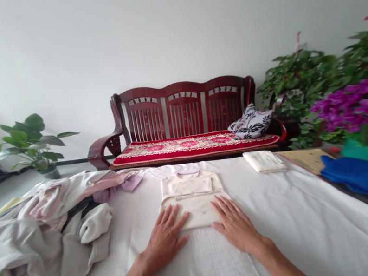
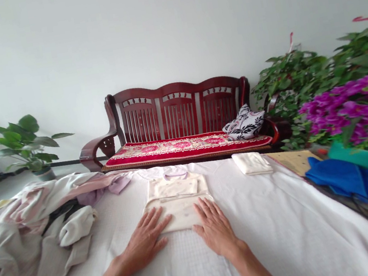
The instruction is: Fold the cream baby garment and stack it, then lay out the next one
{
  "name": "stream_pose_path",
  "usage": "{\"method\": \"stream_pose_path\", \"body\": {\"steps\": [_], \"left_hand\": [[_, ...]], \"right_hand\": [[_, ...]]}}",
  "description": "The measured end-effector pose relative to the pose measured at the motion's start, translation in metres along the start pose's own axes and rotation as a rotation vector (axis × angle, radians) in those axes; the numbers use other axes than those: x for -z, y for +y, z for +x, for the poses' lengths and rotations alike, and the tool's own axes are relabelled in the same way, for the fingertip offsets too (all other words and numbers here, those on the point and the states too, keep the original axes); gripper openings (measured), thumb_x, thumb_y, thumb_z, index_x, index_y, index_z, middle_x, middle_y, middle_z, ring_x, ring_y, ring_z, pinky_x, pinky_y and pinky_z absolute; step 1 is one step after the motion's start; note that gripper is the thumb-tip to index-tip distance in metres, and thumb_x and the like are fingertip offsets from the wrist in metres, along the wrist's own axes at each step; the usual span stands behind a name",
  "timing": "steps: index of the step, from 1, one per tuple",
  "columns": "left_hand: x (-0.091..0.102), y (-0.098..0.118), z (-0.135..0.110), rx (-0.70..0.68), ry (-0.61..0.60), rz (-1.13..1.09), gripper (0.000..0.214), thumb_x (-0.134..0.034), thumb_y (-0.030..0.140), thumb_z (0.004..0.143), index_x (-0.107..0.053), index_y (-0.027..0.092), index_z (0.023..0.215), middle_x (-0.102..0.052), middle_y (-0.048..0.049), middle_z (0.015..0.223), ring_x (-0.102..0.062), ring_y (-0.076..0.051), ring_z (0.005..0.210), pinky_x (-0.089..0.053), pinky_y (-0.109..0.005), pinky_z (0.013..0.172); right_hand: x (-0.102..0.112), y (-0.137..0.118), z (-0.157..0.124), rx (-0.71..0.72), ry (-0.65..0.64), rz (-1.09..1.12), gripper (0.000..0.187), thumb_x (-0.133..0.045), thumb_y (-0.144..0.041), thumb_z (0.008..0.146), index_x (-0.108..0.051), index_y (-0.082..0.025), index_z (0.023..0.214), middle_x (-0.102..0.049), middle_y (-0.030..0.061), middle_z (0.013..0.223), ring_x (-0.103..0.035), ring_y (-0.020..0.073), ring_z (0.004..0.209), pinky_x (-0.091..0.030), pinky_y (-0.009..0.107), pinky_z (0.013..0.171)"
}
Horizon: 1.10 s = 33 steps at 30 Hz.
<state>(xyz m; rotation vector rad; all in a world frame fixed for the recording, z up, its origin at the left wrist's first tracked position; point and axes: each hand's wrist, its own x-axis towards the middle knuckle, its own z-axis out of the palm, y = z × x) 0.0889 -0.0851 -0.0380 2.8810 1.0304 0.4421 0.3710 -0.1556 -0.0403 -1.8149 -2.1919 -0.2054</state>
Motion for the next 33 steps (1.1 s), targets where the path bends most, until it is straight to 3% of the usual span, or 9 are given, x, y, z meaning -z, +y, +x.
{"method": "stream_pose_path", "body": {"steps": [5,10,14,19,22,25,28,31,33], "left_hand": [[0.002,-0.020,-0.015,0.043,-0.033,0.103,0.054,-0.045,0.042,0.098,-0.030,0.040,0.150,-0.031,-0.0042,0.157,-0.031,-0.028,0.144,-0.033,-0.048,0.113],[0.017,-0.029,-0.026,-0.024,0.062,0.159,0.039,-0.050,0.029,0.096,-0.054,0.034,0.135,-0.048,-0.0034,0.147,-0.039,-0.028,0.140,-0.033,-0.053,0.114],[0.027,-0.009,-0.013,-0.111,0.069,0.075,0.036,-0.049,0.022,0.095,-0.057,0.029,0.130,-0.054,-0.0016,0.142,-0.042,-0.024,0.138,-0.035,-0.048,0.115],[0.017,0.023,0.017,-0.184,0.004,-0.048,0.054,-0.047,0.036,0.098,-0.033,0.027,0.150,-0.040,-0.0069,0.153,-0.030,-0.026,0.144,-0.031,-0.049,0.116],[0.008,0.028,0.022,-0.184,-0.052,-0.049,0.063,-0.045,0.052,0.096,-0.027,0.029,0.152,-0.032,-0.0100,0.156,-0.026,-0.032,0.145,-0.028,-0.057,0.114],[0.008,0.025,0.019,-0.149,-0.070,-0.048,0.061,-0.044,0.055,0.095,-0.031,0.033,0.150,-0.030,-0.0091,0.157,-0.026,-0.034,0.144,-0.026,-0.060,0.113],[0.015,0.018,0.020,-0.113,-0.054,-0.092,0.047,-0.045,0.047,0.097,-0.046,0.034,0.142,-0.040,-0.0062,0.152,-0.036,-0.030,0.140,-0.031,-0.053,0.113],[0.020,0.009,0.031,-0.028,0.019,-0.143,0.029,-0.047,0.029,0.098,-0.065,0.028,0.121,-0.062,-0.0035,0.133,-0.054,-0.023,0.126,-0.040,-0.043,0.109],[0.018,0.003,0.039,0.023,0.083,-0.134,0.026,-0.049,0.021,0.095,-0.069,0.024,0.111,-0.068,-0.0037,0.122,-0.059,-0.021,0.117,-0.042,-0.041,0.107]], "right_hand": [[0.012,0.018,-0.007,-0.065,-0.105,-0.017,0.058,-0.045,-0.042,0.094,-0.039,-0.020,0.148,-0.034,0.0077,0.156,-0.030,0.0259,0.144,-0.028,0.049,0.115],[0.029,0.027,-0.011,0.014,-0.026,0.020,0.054,-0.047,-0.029,0.093,-0.040,-0.023,0.146,-0.043,0.0059,0.151,-0.033,0.0212,0.142,-0.027,0.046,0.117],[0.030,0.007,-0.008,0.141,0.032,0.033,0.057,-0.045,-0.034,0.096,-0.034,-0.022,0.150,-0.036,0.0062,0.155,-0.027,0.0220,0.145,-0.022,0.046,0.120],[0.020,-0.020,-0.003,0.236,-0.058,0.058,0.060,-0.042,-0.042,0.098,-0.028,-0.023,0.152,-0.031,0.0055,0.158,-0.026,0.0223,0.146,-0.022,0.044,0.120],[0.015,-0.015,-0.004,0.161,-0.075,0.037,0.060,-0.046,-0.042,0.096,-0.031,-0.023,0.151,-0.032,0.0056,0.157,-0.028,0.0237,0.145,-0.023,0.045,0.119],[0.013,-0.002,-0.003,0.089,-0.055,0.020,0.057,-0.047,-0.041,0.096,-0.038,-0.021,0.148,-0.036,0.0068,0.155,-0.032,0.0246,0.143,-0.026,0.045,0.117],[0.012,0.008,0.001,0.017,-0.007,0.040,0.046,-0.042,-0.040,0.098,-0.050,-0.021,0.139,-0.047,0.0066,0.149,-0.040,0.0229,0.138,-0.032,0.042,0.114],[0.008,0.015,0.009,-0.140,0.077,0.045,0.039,-0.042,-0.031,0.097,-0.058,-0.020,0.130,-0.057,0.0088,0.139,-0.047,0.0232,0.132,-0.040,0.040,0.108],[0.006,0.019,0.013,-0.227,0.120,0.024,0.039,-0.046,-0.025,0.093,-0.059,-0.018,0.129,-0.058,0.0109,0.137,-0.048,0.0259,0.130,-0.042,0.042,0.105]]}}
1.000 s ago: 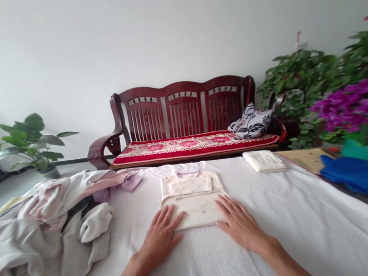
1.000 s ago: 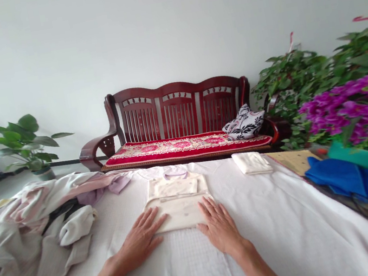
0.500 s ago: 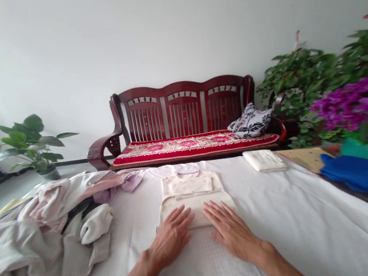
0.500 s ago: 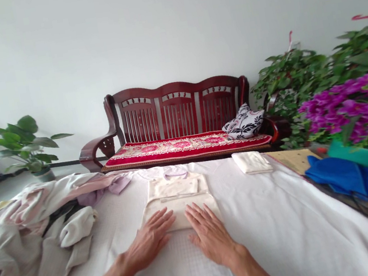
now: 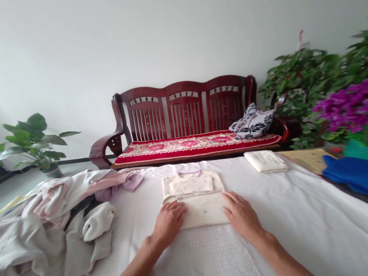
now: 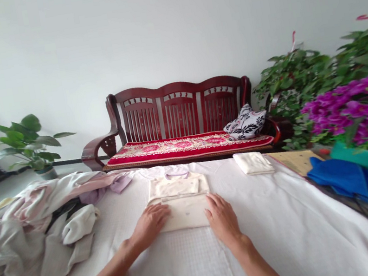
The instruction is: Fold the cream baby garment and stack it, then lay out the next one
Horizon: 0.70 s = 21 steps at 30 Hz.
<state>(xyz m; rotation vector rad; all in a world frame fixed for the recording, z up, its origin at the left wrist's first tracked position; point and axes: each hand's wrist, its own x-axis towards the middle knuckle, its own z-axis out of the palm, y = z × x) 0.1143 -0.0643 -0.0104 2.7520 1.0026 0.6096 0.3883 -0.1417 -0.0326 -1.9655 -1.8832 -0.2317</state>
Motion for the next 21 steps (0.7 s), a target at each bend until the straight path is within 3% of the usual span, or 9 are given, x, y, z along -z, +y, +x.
{"method": "stream_pose_path", "body": {"steps": [5,8,12,15,18,21], "left_hand": [[-0.013,0.001,0.012,-0.048,0.059,0.063,0.033,-0.053,0.014,0.091,-0.064,0.023,0.120,-0.061,-0.0054,0.134,-0.049,-0.024,0.130,-0.035,-0.044,0.112],[-0.016,0.011,0.019,0.008,0.041,0.088,0.045,-0.059,0.016,0.087,-0.056,0.024,0.132,-0.056,-0.0066,0.139,-0.041,-0.026,0.136,-0.030,-0.046,0.114],[-0.012,0.016,0.032,0.163,0.012,0.126,0.030,-0.060,0.022,0.088,-0.064,0.024,0.117,-0.067,-0.0058,0.114,-0.057,-0.025,0.111,-0.040,-0.042,0.101],[-0.010,0.014,0.038,0.211,0.028,0.122,0.017,-0.059,0.019,0.088,-0.068,0.023,0.101,-0.067,-0.0044,0.097,-0.058,-0.023,0.096,-0.044,-0.035,0.087],[-0.009,0.014,0.036,0.141,0.078,0.123,0.011,-0.057,0.015,0.088,-0.066,0.022,0.090,-0.065,-0.0036,0.091,-0.056,-0.021,0.090,-0.043,-0.033,0.081],[-0.007,0.018,0.027,-0.022,0.138,0.149,0.009,-0.056,0.015,0.090,-0.062,0.021,0.087,-0.063,-0.0035,0.088,-0.053,-0.021,0.087,-0.040,-0.033,0.079]], "right_hand": [[-0.003,0.001,0.003,0.079,0.075,0.015,0.046,-0.048,-0.019,0.089,-0.054,-0.020,0.134,-0.053,0.0082,0.142,-0.042,0.0252,0.136,-0.038,0.042,0.110],[-0.003,-0.003,0.005,0.096,0.080,0.023,0.047,-0.048,-0.018,0.089,-0.052,-0.018,0.136,-0.056,0.0098,0.137,-0.041,0.0254,0.135,-0.036,0.042,0.110],[-0.001,-0.006,0.010,0.021,0.035,0.009,0.043,-0.049,-0.018,0.088,-0.057,-0.016,0.130,-0.065,0.0122,0.119,-0.053,0.0263,0.115,-0.043,0.040,0.100],[0.003,-0.007,0.012,-0.008,0.024,0.039,0.036,-0.051,-0.017,0.087,-0.063,-0.020,0.120,-0.066,0.0101,0.107,-0.055,0.0254,0.102,-0.045,0.038,0.093],[0.006,-0.005,0.012,-0.006,0.066,0.095,0.033,-0.050,-0.015,0.084,-0.066,-0.022,0.112,-0.065,0.0091,0.104,-0.054,0.0254,0.101,-0.045,0.038,0.093],[0.009,-0.002,0.011,0.034,0.167,0.177,0.036,-0.046,-0.011,0.084,-0.066,-0.022,0.112,-0.064,0.0085,0.109,-0.052,0.0245,0.107,-0.042,0.039,0.098]]}}
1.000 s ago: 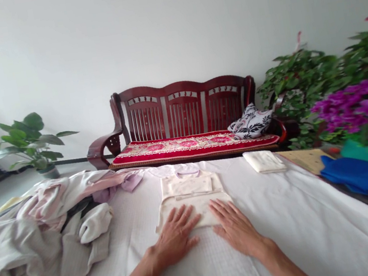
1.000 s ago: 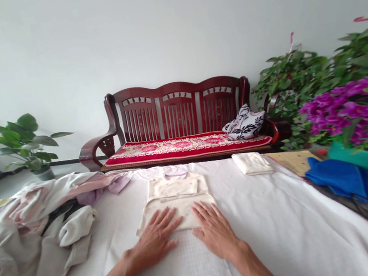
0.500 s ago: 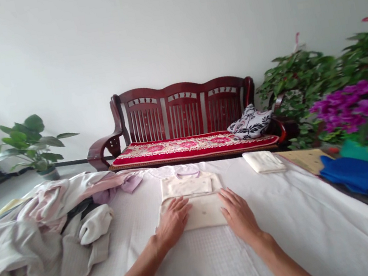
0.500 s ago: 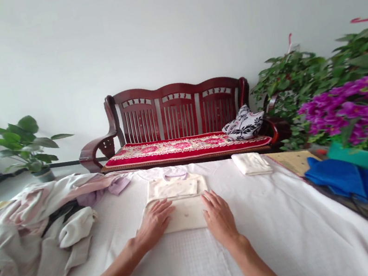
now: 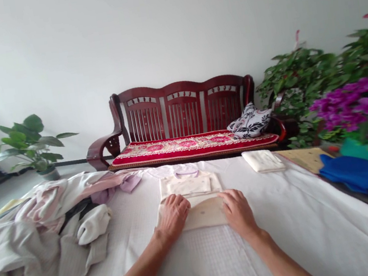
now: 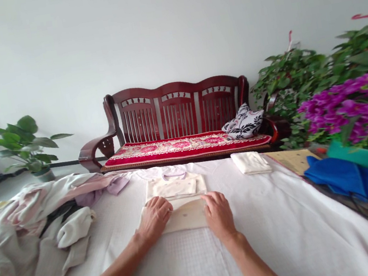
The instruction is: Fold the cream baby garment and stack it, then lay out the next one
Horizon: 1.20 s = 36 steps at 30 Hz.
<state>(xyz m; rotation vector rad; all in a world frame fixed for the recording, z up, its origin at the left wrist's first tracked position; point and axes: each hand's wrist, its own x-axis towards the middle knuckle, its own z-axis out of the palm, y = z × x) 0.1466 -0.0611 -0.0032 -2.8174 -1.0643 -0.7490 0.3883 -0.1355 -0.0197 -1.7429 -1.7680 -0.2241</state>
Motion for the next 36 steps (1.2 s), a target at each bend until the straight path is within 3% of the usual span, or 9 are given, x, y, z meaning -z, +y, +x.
{"method": "stream_pose_path", "body": {"steps": [4,8,10,14,17,23,28,36], "left_hand": [[0.004,0.007,-0.021,-0.172,0.010,-0.053,0.013,-0.051,0.009,0.089,-0.057,0.020,0.086,-0.061,-0.0022,0.084,-0.051,-0.019,0.082,-0.039,-0.032,0.077],[0.005,0.012,-0.036,-0.222,-0.006,-0.048,0.015,-0.048,0.007,0.089,-0.054,0.020,0.083,-0.060,-0.0023,0.080,-0.050,-0.019,0.078,-0.040,-0.031,0.074],[0.005,0.014,-0.038,-0.211,0.000,-0.044,0.016,-0.047,0.007,0.088,-0.054,0.020,0.082,-0.060,-0.0021,0.079,-0.051,-0.019,0.077,-0.040,-0.031,0.074],[0.005,0.016,-0.036,-0.217,-0.003,-0.084,0.016,-0.046,0.009,0.090,-0.054,0.020,0.082,-0.060,-0.0023,0.079,-0.052,-0.019,0.078,-0.041,-0.031,0.076],[0.005,0.016,-0.036,-0.195,-0.020,-0.114,0.016,-0.045,0.010,0.090,-0.053,0.020,0.082,-0.060,-0.0026,0.079,-0.054,-0.018,0.079,-0.042,-0.031,0.076],[0.004,0.015,-0.037,-0.141,-0.055,-0.191,0.015,-0.046,0.007,0.088,-0.052,0.021,0.085,-0.065,-0.0028,0.094,-0.057,-0.018,0.087,-0.043,-0.031,0.081],[0.000,0.013,-0.038,-0.106,-0.097,-0.230,0.017,-0.045,0.006,0.086,-0.052,0.021,0.088,-0.065,-0.0026,0.093,-0.059,-0.018,0.089,-0.043,-0.030,0.079],[0.002,0.014,-0.037,-0.081,-0.090,-0.250,0.018,-0.047,0.004,0.082,-0.051,0.021,0.088,-0.064,-0.0017,0.092,-0.058,-0.017,0.089,-0.042,-0.030,0.081]], "right_hand": [[0.004,0.004,-0.002,0.052,0.099,0.083,0.033,-0.038,-0.017,0.092,-0.066,-0.021,0.110,-0.065,0.0079,0.110,-0.053,0.0235,0.108,-0.040,0.039,0.100],[0.009,-0.002,0.004,0.055,0.060,0.084,0.030,-0.040,-0.025,0.096,-0.068,-0.020,0.105,-0.068,0.0074,0.106,-0.054,0.0225,0.106,-0.040,0.036,0.098],[0.011,-0.009,0.013,0.043,-0.022,0.052,0.028,-0.042,-0.025,0.096,-0.068,-0.021,0.105,-0.069,0.0068,0.106,-0.054,0.0217,0.105,-0.040,0.034,0.097],[0.008,-0.024,0.040,0.039,-0.310,-0.086,0.024,-0.047,-0.024,0.094,-0.071,-0.022,0.099,-0.070,0.0050,0.103,-0.056,0.0202,0.102,-0.040,0.030,0.090],[-0.003,-0.031,0.056,0.063,-0.408,-0.138,0.015,-0.057,-0.027,0.089,-0.071,-0.023,0.089,-0.070,0.0049,0.098,-0.057,0.0206,0.099,-0.040,0.030,0.087],[-0.019,-0.034,0.065,0.101,-0.459,-0.162,0.006,-0.062,-0.025,0.085,-0.068,-0.023,0.084,-0.069,0.0035,0.097,-0.057,0.0204,0.099,-0.038,0.030,0.084],[-0.021,-0.035,0.065,0.138,-0.436,-0.184,0.010,-0.055,-0.023,0.090,-0.065,-0.022,0.090,-0.067,0.0070,0.104,-0.054,0.0222,0.107,-0.035,0.033,0.091],[-0.019,-0.044,0.061,0.075,-0.385,-0.174,0.019,-0.045,-0.023,0.095,-0.065,-0.020,0.094,-0.068,0.0084,0.102,-0.058,0.0215,0.101,-0.037,0.031,0.085]]}}
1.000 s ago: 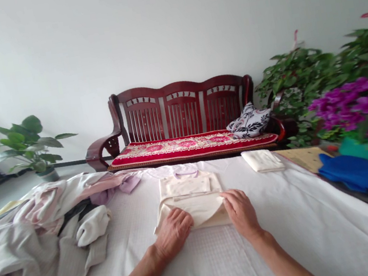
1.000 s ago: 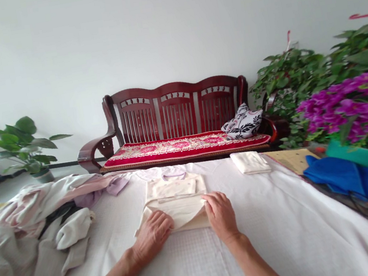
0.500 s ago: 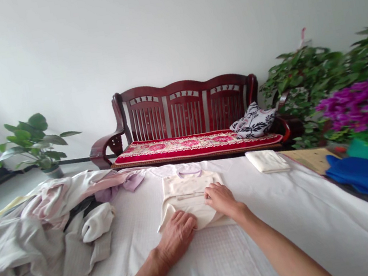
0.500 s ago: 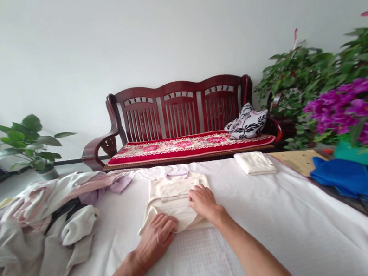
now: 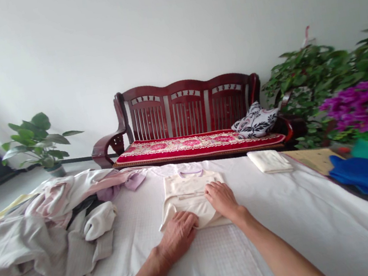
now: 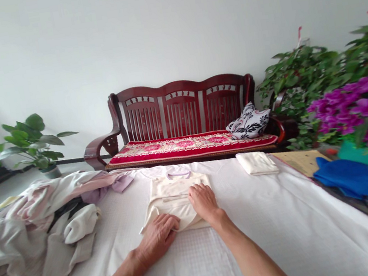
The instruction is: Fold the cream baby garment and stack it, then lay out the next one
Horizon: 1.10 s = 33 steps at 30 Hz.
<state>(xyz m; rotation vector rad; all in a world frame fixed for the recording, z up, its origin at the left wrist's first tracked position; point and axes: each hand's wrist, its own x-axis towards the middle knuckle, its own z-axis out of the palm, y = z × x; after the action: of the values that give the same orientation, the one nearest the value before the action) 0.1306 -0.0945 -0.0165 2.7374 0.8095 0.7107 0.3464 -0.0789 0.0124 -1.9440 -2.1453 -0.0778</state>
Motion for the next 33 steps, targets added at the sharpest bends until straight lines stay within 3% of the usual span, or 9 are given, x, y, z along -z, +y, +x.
{"method": "stream_pose_path", "body": {"steps": [6,9,13,16,18,24,28,31,33], "left_hand": [[0.000,0.000,0.001,-0.001,0.048,0.053,0.016,-0.047,0.008,0.083,-0.053,0.022,0.087,-0.065,-0.0014,0.086,-0.059,-0.018,0.084,-0.041,-0.039,0.095],[-0.002,-0.005,0.000,0.065,0.104,0.089,0.013,-0.049,0.011,0.085,-0.054,0.023,0.089,-0.066,0.0011,0.082,-0.062,-0.018,0.083,-0.029,-0.048,0.110],[-0.002,-0.016,0.000,0.204,0.174,0.145,0.014,-0.050,0.013,0.087,-0.055,0.024,0.095,-0.069,0.0002,0.088,-0.064,-0.020,0.092,-0.024,-0.052,0.112],[0.002,-0.023,0.003,0.292,0.190,0.170,0.018,-0.050,0.012,0.087,-0.056,0.025,0.098,-0.071,0.0003,0.092,-0.064,-0.021,0.093,-0.023,-0.055,0.112],[0.004,-0.027,0.005,0.341,0.201,0.187,0.018,-0.050,0.012,0.087,-0.057,0.026,0.097,-0.071,0.0009,0.092,-0.064,-0.022,0.092,-0.023,-0.056,0.111],[0.006,-0.034,0.009,0.458,0.301,0.295,0.027,-0.050,0.010,0.085,-0.061,0.028,0.102,-0.071,-0.0014,0.094,-0.063,-0.024,0.091,-0.026,-0.058,0.109],[0.004,-0.033,0.005,0.241,0.338,0.241,0.036,-0.039,0.004,0.088,-0.064,0.025,0.103,-0.067,-0.0051,0.112,-0.058,-0.023,0.111,-0.032,-0.049,0.112],[-0.003,-0.029,0.003,0.051,0.184,0.164,0.037,-0.039,0.009,0.091,-0.062,0.023,0.117,-0.060,-0.0060,0.131,-0.047,-0.022,0.130,-0.037,-0.042,0.111],[-0.007,-0.026,0.002,0.027,0.052,0.186,0.041,-0.045,0.021,0.095,-0.052,0.023,0.135,-0.052,-0.0069,0.143,-0.038,-0.026,0.139,-0.034,-0.047,0.113]], "right_hand": [[0.010,-0.007,-0.005,0.093,-0.095,0.091,0.025,-0.047,-0.030,0.095,-0.069,-0.024,0.084,-0.073,0.0025,0.095,-0.063,0.0164,0.091,-0.038,0.024,0.075],[0.021,0.006,-0.008,0.082,-0.112,0.124,0.035,-0.039,-0.031,0.097,-0.070,-0.023,0.082,-0.074,0.0030,0.091,-0.065,0.0166,0.086,-0.038,0.024,0.074],[0.031,0.035,-0.020,0.089,-0.123,0.175,0.033,-0.041,-0.032,0.095,-0.072,-0.026,0.084,-0.074,0.0001,0.087,-0.065,0.0161,0.088,-0.039,0.023,0.077],[0.020,0.055,-0.031,0.021,-0.104,0.245,0.021,-0.056,-0.034,0.084,-0.074,-0.028,0.094,-0.073,0.0008,0.090,-0.065,0.0179,0.089,-0.043,0.024,0.080],[0.007,0.064,-0.034,-0.049,-0.050,0.285,0.026,-0.062,-0.031,0.078,-0.073,-0.027,0.101,-0.072,0.0022,0.094,-0.065,0.0183,0.090,-0.045,0.025,0.081],[-0.017,0.067,-0.033,-0.143,0.093,0.283,0.027,-0.057,-0.019,0.080,-0.071,-0.022,0.103,-0.071,0.0047,0.100,-0.062,0.0200,0.100,-0.047,0.028,0.089],[-0.010,0.053,-0.038,-0.145,0.226,0.181,0.030,-0.053,-0.013,0.082,-0.069,-0.019,0.106,-0.069,0.0085,0.108,-0.057,0.0244,0.108,-0.043,0.036,0.099],[-0.007,0.032,-0.044,0.021,0.282,0.091,0.035,-0.053,-0.016,0.085,-0.064,-0.019,0.119,-0.064,0.0095,0.123,-0.052,0.0245,0.120,-0.037,0.039,0.107],[-0.010,0.016,-0.049,0.157,0.221,0.068,0.042,-0.051,-0.022,0.090,-0.057,-0.018,0.131,-0.056,0.0091,0.138,-0.044,0.0240,0.132,-0.031,0.041,0.114]]}}
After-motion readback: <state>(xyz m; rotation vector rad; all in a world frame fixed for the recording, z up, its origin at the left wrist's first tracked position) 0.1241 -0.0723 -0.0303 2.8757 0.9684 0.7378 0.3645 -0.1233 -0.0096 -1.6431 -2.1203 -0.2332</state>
